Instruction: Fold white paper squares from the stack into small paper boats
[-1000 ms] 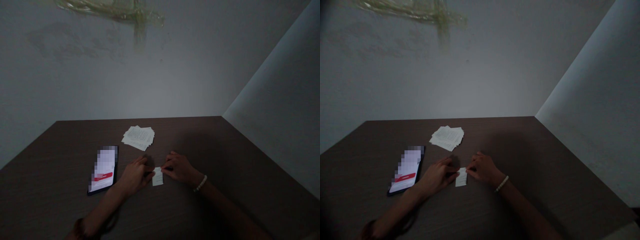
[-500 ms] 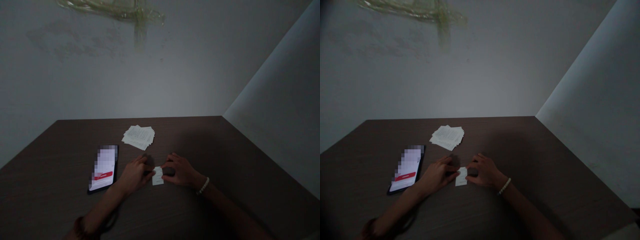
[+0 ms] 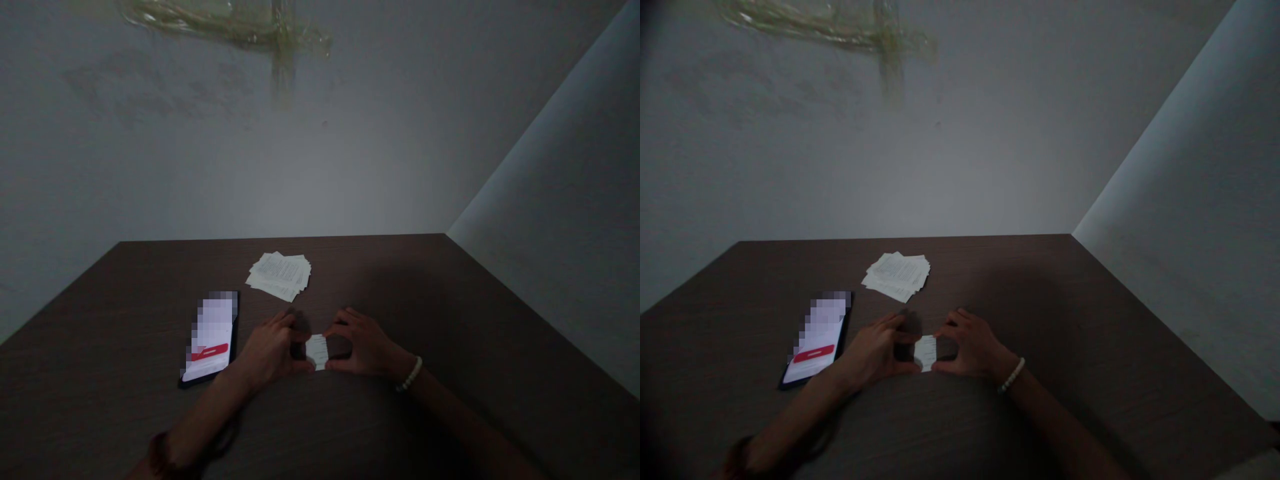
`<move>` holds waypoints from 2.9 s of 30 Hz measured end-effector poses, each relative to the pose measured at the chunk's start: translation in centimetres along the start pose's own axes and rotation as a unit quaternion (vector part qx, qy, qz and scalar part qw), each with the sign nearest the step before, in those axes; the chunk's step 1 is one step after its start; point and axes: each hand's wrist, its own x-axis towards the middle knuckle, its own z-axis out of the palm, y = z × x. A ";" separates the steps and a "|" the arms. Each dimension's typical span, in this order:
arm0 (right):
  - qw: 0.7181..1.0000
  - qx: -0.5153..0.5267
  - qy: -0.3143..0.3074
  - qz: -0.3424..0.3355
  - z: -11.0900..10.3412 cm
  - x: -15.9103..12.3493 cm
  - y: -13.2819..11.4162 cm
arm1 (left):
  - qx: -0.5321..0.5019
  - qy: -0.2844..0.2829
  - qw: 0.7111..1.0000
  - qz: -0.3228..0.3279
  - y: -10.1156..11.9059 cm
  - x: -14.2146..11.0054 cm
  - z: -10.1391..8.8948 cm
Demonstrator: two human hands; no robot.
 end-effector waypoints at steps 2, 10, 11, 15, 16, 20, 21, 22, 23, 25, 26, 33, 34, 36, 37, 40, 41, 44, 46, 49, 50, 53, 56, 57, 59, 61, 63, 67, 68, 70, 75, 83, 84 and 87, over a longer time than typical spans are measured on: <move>1.000 0.001 -0.003 0.010 -0.1 -0.1 -0.2 | 0.003 0.001 1.000 0.004 -0.1 0.0 0.0; 0.999 -0.020 -0.036 0.001 -0.6 0.1 -1.3 | 0.007 0.002 1.000 0.015 0.2 -0.2 -0.2; 0.999 -0.024 -0.044 -0.003 -0.7 0.1 -1.4 | 0.007 0.002 1.000 0.015 0.2 -0.2 -0.2; 0.996 -0.051 -0.065 -0.022 -1.3 0.3 -2.0 | 0.008 0.004 1.000 0.016 0.4 -0.3 -0.3; 0.996 -0.058 -0.067 -0.023 -1.4 0.3 -2.2 | 0.009 0.004 1.000 0.017 0.5 -0.3 -0.3; 0.995 -0.073 -0.066 -0.005 -1.4 0.2 -2.4 | 0.020 0.001 1.000 0.018 0.6 -0.4 -0.5; 0.995 -0.075 -0.061 0.004 -1.3 0.1 -2.4 | 0.022 0.002 1.000 0.017 0.6 -0.4 -0.5; 0.995 -0.077 -0.055 0.014 -1.2 0.0 -2.4 | 0.022 0.003 1.000 0.018 0.6 -0.4 -0.6; 0.995 -0.078 -0.051 0.022 -1.1 -0.1 -2.4 | 0.020 0.004 1.000 0.021 0.6 -0.4 -0.6; 0.995 -0.079 -0.038 0.037 -0.9 -0.5 -2.5 | 0.012 0.006 1.000 0.028 0.5 -0.4 -0.5; 0.995 -0.078 -0.030 0.044 -0.7 -0.7 -2.5 | 0.008 0.006 1.000 0.030 0.4 -0.4 -0.5; 0.996 -0.048 0.001 0.073 0.1 -0.7 -2.2 | 0.010 -0.006 1.000 0.012 0.2 -0.2 -0.4; 0.996 -0.046 0.006 0.079 0.1 -0.4 -2.2 | 0.008 -0.006 1.000 0.013 0.2 -0.2 -0.4; 0.995 -0.044 0.021 0.082 0.2 0.3 -2.2 | 0.002 -0.002 1.000 0.016 0.0 -0.1 -0.2; 0.996 -0.041 0.030 0.077 0.2 0.6 -2.2 | -0.001 0.000 1.000 0.018 -0.1 -0.1 0.0; 0.997 -0.021 0.037 0.071 0.4 1.3 -2.3 | -0.009 0.006 1.000 0.019 -0.4 0.1 0.3; 0.996 -0.013 0.038 0.075 0.5 1.4 -2.3 | -0.012 0.006 1.000 0.017 -0.5 0.1 0.3; 0.995 0.008 0.042 0.087 0.9 1.5 -2.2 | -0.024 0.004 1.000 0.003 -0.6 0.3 0.1; 0.994 0.020 0.045 0.094 1.1 1.4 -2.1 | -0.038 0.001 0.999 -0.004 -0.5 0.4 -0.1; 0.992 0.036 0.058 0.103 1.3 1.4 -2.0 | -0.067 0.004 0.998 -0.001 -0.5 0.3 -0.1; 0.992 0.041 0.066 0.104 1.4 1.4 -2.0 | -0.077 0.009 0.997 0.001 -0.5 0.3 0.0; 0.989 0.052 0.087 0.105 1.5 1.3 -2.1 | -0.103 0.037 0.994 0.010 -0.6 0.3 0.5; 0.986 0.073 0.103 0.111 1.7 1.0 -2.1 | -0.133 0.056 0.989 0.020 -0.6 0.3 1.0; 0.984 0.083 0.109 0.112 1.8 0.9 -2.1 | -0.147 0.060 0.987 0.028 -0.6 0.4 1.1; 0.981 0.108 0.121 0.110 1.9 0.8 -2.1 | -0.176 0.063 0.981 0.050 -0.5 0.5 1.2; 0.975 0.137 0.133 0.110 2.0 0.8 -2.0 | -0.204 0.068 0.974 0.070 -0.4 0.6 1.1; 0.966 0.167 0.155 0.120 2.1 0.8 -2.0 | -0.231 0.074 0.967 0.079 -0.2 0.6 0.8; 0.947 0.209 0.204 0.137 2.2 0.8 -1.9 | -0.287 0.094 0.951 0.069 0.3 0.6 -0.2; 0.943 0.216 0.213 0.135 2.2 0.7 -1.9 | -0.297 0.101 0.947 0.064 0.4 0.6 -0.4; 0.939 0.226 0.232 0.119 2.2 0.7 -1.9 | -0.309 0.114 0.943 0.056 0.6 0.5 -0.5; 0.939 0.217 0.263 0.039 2.1 0.7 -2.2 | -0.315 0.128 0.937 0.085 1.0 0.5 -0.2; 0.949 0.195 0.244 0.043 2.7 0.8 -1.7 | -0.351 0.165 0.921 0.025 1.5 0.4 -0.8; 0.949 0.194 0.244 0.045 2.8 0.8 -1.6 | -0.354 0.166 0.920 0.020 1.5 0.4 -0.8; 0.948 0.195 0.246 0.054 2.8 0.8 -1.4 | -0.357 0.162 0.920 0.017 1.6 0.4 -0.8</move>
